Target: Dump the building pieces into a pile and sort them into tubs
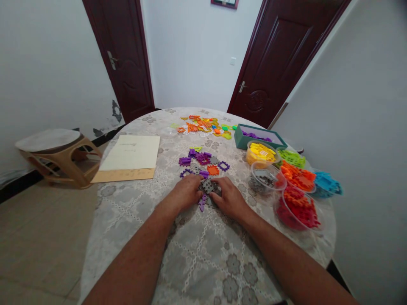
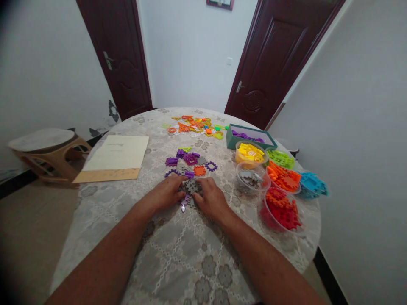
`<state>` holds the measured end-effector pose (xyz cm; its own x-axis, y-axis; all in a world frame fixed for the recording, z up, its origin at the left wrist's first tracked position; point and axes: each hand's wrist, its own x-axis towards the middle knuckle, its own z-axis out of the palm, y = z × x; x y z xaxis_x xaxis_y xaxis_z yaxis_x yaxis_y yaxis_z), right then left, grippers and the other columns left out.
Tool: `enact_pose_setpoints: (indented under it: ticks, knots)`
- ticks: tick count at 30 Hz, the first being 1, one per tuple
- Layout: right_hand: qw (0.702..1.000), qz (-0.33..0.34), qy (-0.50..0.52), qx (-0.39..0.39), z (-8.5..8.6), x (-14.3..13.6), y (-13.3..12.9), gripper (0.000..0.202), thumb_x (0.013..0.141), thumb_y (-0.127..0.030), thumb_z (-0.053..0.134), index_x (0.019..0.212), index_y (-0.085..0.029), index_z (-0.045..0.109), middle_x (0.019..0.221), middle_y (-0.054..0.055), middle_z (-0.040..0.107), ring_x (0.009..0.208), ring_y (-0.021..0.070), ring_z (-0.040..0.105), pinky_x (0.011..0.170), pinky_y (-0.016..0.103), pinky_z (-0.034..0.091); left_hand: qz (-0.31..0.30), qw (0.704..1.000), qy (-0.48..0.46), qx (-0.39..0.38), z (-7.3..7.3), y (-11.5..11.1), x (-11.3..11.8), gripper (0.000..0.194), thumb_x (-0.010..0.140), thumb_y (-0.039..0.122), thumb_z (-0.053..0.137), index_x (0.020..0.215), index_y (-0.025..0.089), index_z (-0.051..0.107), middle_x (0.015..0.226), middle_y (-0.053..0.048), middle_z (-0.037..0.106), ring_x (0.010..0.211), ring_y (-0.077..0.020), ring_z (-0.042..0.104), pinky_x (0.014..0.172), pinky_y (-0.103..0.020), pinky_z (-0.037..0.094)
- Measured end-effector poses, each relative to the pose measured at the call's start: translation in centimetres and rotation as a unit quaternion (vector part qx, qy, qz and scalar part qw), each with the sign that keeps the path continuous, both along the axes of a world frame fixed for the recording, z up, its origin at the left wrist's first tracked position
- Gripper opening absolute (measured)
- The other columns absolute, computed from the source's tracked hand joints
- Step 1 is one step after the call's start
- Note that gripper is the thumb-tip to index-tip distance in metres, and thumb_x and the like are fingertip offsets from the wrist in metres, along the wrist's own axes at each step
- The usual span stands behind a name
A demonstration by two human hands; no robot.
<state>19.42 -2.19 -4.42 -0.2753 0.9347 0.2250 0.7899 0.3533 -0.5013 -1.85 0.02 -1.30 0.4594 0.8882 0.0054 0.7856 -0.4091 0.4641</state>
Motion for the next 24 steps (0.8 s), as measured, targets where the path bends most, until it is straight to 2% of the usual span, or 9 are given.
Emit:
enact_pose_setpoints:
  ticks: [4,9,12,14,16,19,21,24]
  knots:
    - [0.998,0.007,0.058,0.025,-0.4,0.6,-0.4,0.043,0.090,-0.021,0.064,0.133,-0.021,0.063,0.124,0.010,0.065,0.110,0.0233,0.063,0.096,0.036,0.052,-0.002,0.999,-0.039,0.007,0.2,-0.3,0.0,0.039,0.089,0.018,0.061,0.127,0.023,0.065,0.125,-0.010,0.068,0.121,-0.0252,0.062,0.107,-0.038,0.047]
    - [0.989,-0.004,0.140,0.043,-0.1,0.6,-0.2,0.023,0.097,-0.027,0.053,0.112,-0.020,0.068,0.107,0.007,0.068,0.095,0.0207,0.063,0.087,0.033,0.049,0.027,0.991,-0.129,0.039,0.0,0.3,-0.8,0.038,0.085,0.011,0.060,0.121,0.021,0.067,0.120,-0.010,0.067,0.117,-0.0257,0.063,0.105,-0.040,0.048]
    - [0.976,-0.058,0.209,0.026,0.4,0.8,0.0,0.027,0.103,-0.035,0.043,0.088,-0.022,0.061,0.082,0.002,0.063,0.078,0.0189,0.058,0.073,0.030,0.044,0.059,0.980,-0.184,0.044,0.2,0.7,-0.9,0.037,0.083,0.010,0.061,0.117,0.022,0.069,0.117,-0.009,0.069,0.115,-0.0260,0.063,0.104,-0.041,0.048]
    - [0.964,-0.065,0.258,-0.009,0.7,1.0,-0.1,0.036,0.105,-0.041,0.039,0.077,-0.024,0.052,0.067,-0.002,0.055,0.065,0.0171,0.053,0.064,0.029,0.040,0.072,0.973,-0.217,0.021,0.4,0.6,-0.7,0.036,0.083,0.010,0.060,0.115,0.022,0.071,0.114,-0.008,0.071,0.111,-0.0252,0.065,0.101,-0.041,0.050]
    - [0.951,-0.037,0.301,-0.061,0.9,0.9,-0.3,0.038,0.105,-0.046,0.040,0.076,-0.024,0.052,0.062,-0.004,0.052,0.058,0.0157,0.049,0.059,0.028,0.038,0.073,0.963,-0.260,-0.008,0.6,0.5,-0.3,0.040,0.084,0.011,0.059,0.121,0.021,0.069,0.113,-0.008,0.072,0.106,-0.0238,0.066,0.096,-0.039,0.051]
    - [0.940,-0.010,0.322,-0.107,0.9,0.4,-0.6,0.037,0.103,-0.050,0.045,0.084,-0.022,0.060,0.060,-0.004,0.053,0.054,0.0147,0.049,0.055,0.027,0.037,0.043,0.943,-0.327,-0.046,0.8,0.2,0.1,0.056,0.081,0.010,0.060,0.136,0.021,0.062,0.116,-0.008,0.072,0.102,-0.0216,0.067,0.091,-0.036,0.053]
    - [0.937,-0.021,0.329,-0.118,0.9,0.0,-0.6,0.037,0.101,-0.051,0.048,0.087,-0.021,0.063,0.059,-0.004,0.055,0.053,0.0144,0.049,0.054,0.027,0.037,0.021,0.930,-0.357,-0.089,1.0,0.0,0.3,0.064,0.078,0.009,0.059,0.141,0.021,0.060,0.118,-0.008,0.073,0.100,-0.0208,0.068,0.089,-0.035,0.054]
    - [0.928,-0.042,0.343,-0.141,0.9,-0.4,-0.5,0.036,0.100,-0.053,0.052,0.089,-0.021,0.064,0.055,-0.005,0.055,0.049,0.0142,0.047,0.052,0.027,0.038,-0.008,0.919,-0.370,-0.138,1.5,-0.3,0.6,0.062,0.076,0.008,0.059,0.136,0.019,0.065,0.123,-0.008,0.074,0.107,-0.0219,0.069,0.095,-0.036,0.054]
